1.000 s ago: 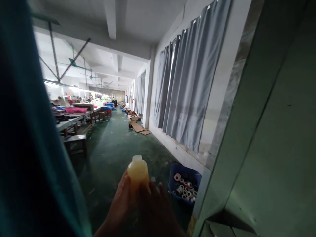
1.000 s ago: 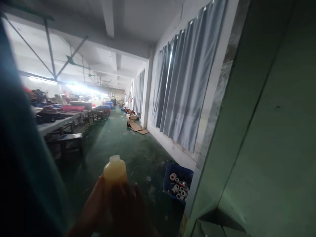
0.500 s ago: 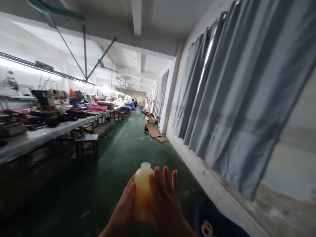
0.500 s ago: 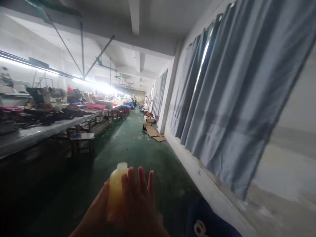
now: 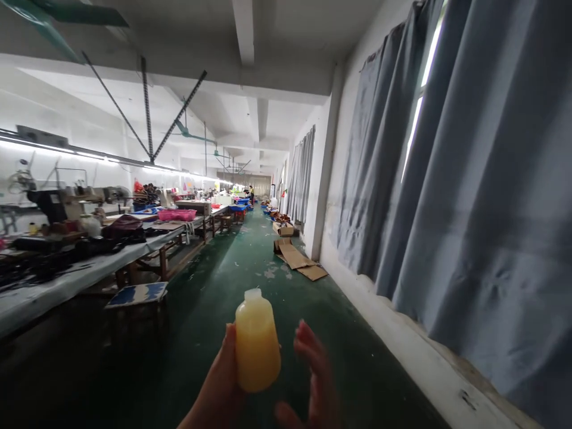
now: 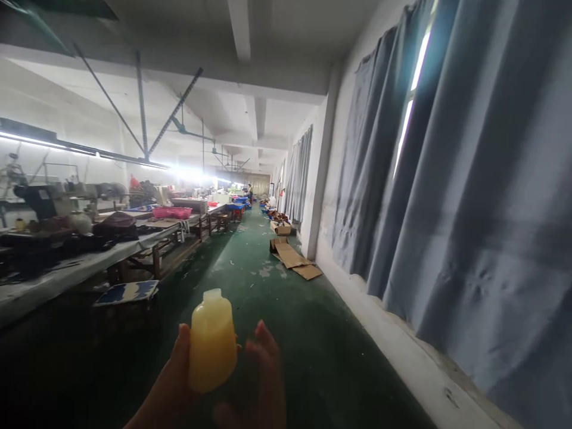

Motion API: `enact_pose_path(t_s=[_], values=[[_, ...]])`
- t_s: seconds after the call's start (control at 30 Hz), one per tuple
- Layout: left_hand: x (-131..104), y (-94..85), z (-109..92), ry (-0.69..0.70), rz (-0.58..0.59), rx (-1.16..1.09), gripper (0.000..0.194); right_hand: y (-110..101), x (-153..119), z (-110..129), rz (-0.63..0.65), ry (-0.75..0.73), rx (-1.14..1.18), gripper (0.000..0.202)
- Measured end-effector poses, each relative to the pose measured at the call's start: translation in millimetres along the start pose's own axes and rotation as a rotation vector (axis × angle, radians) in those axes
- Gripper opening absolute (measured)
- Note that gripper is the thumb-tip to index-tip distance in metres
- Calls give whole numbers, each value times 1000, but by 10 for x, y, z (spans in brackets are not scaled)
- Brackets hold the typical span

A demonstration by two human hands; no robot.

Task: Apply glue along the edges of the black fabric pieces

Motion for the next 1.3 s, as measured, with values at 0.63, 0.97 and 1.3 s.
enact_pose_path(t_s=[0.63,0.97,1.3], values=[[4194,-269,-463,426,-179,45,73,2099,2666,-3404,195,569,853,53],[6702,-468,-960,337,9,119,73,3210,4533,-5075,64,377,678,54],[9325,-833,-1006,290,-98,98,79,4148,5515,-6933,115,-38,211,75]])
Point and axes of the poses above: each hand's wrist, its own x-axis towards the middle knuckle, its own y-axis out of the palm, z = x × y, the point moved 9 cm from there along x, towards the middle knuckle, and after that the axes turned 3 degrees about y, right-handed, at the moved point
